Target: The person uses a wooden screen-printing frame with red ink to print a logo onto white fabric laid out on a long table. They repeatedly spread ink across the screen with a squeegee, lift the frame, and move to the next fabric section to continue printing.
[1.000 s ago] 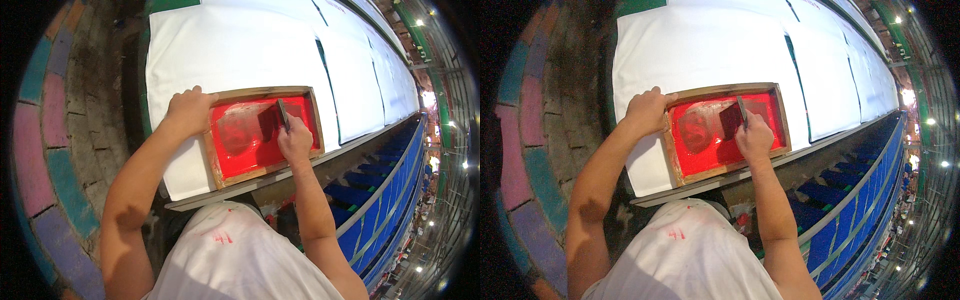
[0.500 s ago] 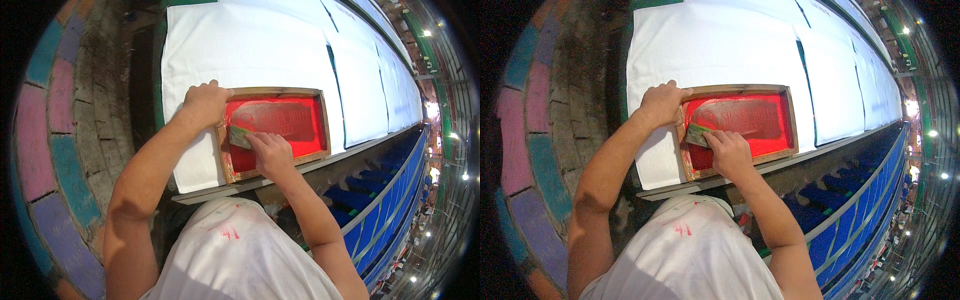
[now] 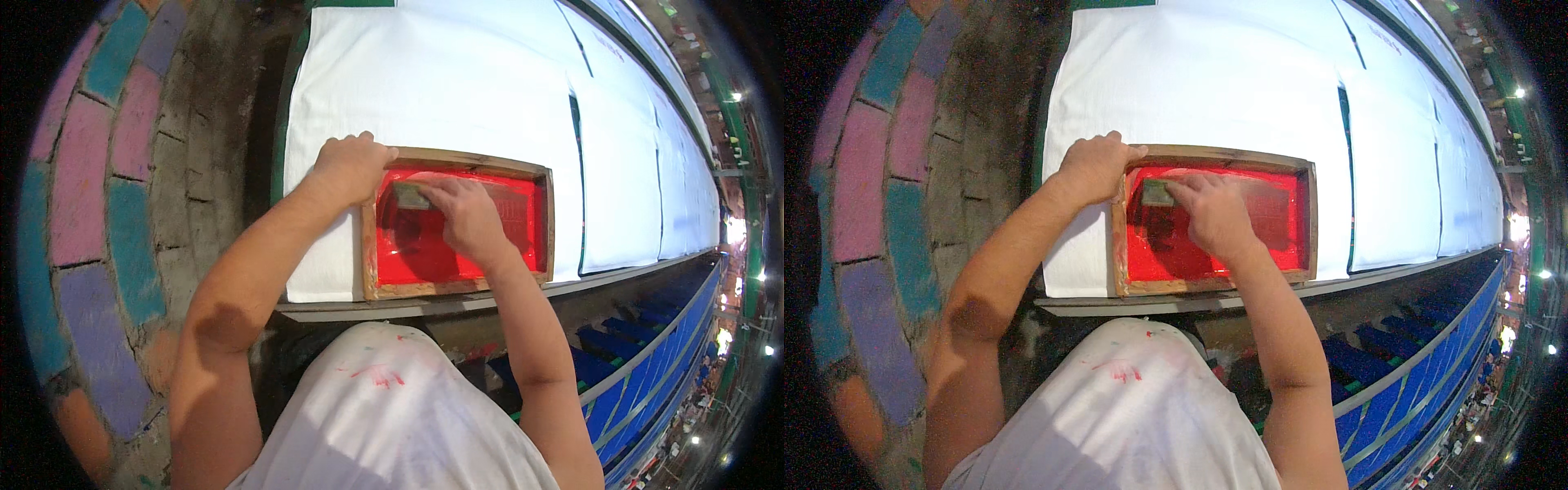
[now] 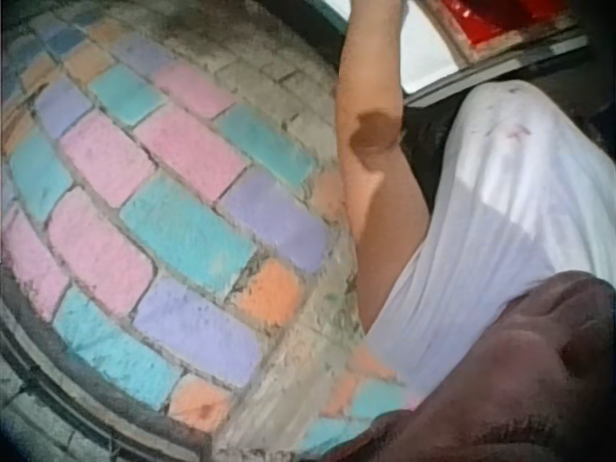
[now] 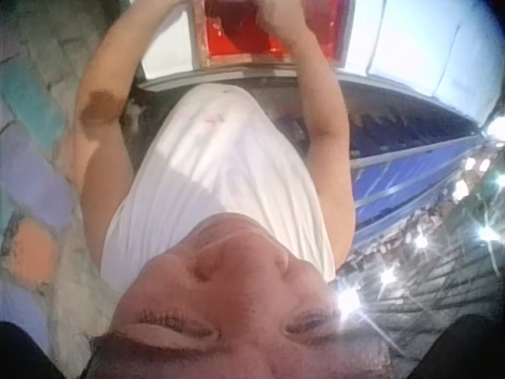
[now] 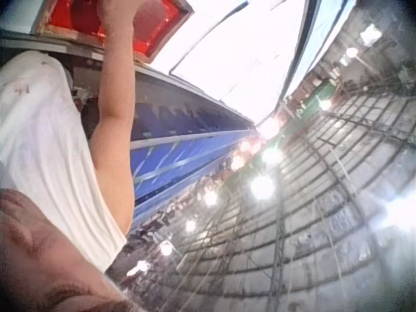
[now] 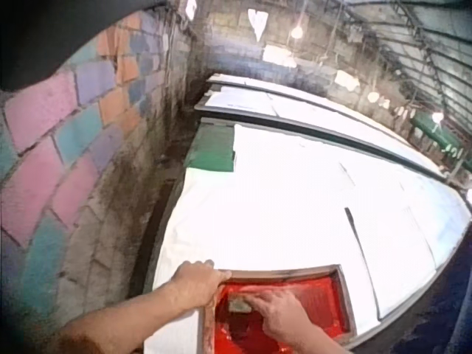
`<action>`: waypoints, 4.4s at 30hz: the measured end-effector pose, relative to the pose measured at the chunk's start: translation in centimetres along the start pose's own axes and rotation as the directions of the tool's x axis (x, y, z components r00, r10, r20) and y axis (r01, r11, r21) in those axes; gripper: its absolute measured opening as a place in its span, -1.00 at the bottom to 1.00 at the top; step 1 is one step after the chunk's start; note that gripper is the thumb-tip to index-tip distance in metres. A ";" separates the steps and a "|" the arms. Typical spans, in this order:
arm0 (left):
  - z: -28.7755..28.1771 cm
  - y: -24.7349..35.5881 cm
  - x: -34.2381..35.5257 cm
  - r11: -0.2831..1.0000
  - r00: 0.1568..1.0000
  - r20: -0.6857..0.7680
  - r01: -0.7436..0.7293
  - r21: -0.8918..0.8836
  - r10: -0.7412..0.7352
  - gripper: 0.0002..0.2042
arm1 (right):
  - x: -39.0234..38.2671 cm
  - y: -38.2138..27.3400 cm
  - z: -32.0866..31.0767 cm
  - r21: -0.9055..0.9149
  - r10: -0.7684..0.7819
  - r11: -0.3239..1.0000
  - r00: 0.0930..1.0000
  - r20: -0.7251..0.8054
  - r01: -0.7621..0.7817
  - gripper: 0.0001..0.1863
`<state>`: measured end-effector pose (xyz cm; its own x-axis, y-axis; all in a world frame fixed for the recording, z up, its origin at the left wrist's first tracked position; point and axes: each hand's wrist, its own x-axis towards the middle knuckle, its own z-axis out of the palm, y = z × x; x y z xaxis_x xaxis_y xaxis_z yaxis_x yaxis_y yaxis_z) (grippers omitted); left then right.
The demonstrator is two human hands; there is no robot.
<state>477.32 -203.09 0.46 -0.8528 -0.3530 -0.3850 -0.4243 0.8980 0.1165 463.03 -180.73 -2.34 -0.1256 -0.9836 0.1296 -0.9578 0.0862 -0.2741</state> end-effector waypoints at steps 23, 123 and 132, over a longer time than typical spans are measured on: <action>-0.1 1.1 -0.7 0.986 0.991 -0.019 0.127 -0.109 -0.130 -0.34 | 2.0 3.0 -1.9 0.072 -0.348 0.937 0.915 0.202 0.341 -0.53; 7.0 20.5 0.9 0.245 0.163 -0.732 -0.970 0.005 0.661 -0.55 | -52.7 -41.1 3.3 0.166 0.805 0.419 0.281 -0.523 -0.893 -0.74; 9.7 34.1 -30.8 -0.366 -0.187 -0.560 -0.902 -0.227 0.807 -0.59 | -56.3 -48.1 6.4 0.260 0.857 0.095 -0.054 -0.512 -0.961 -0.90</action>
<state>492.04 -159.06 7.41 -0.3540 0.6435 0.6787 0.8557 -0.0701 0.5127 517.80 -130.47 -2.59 -0.9467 0.2078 0.2460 0.0968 0.9123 -0.3980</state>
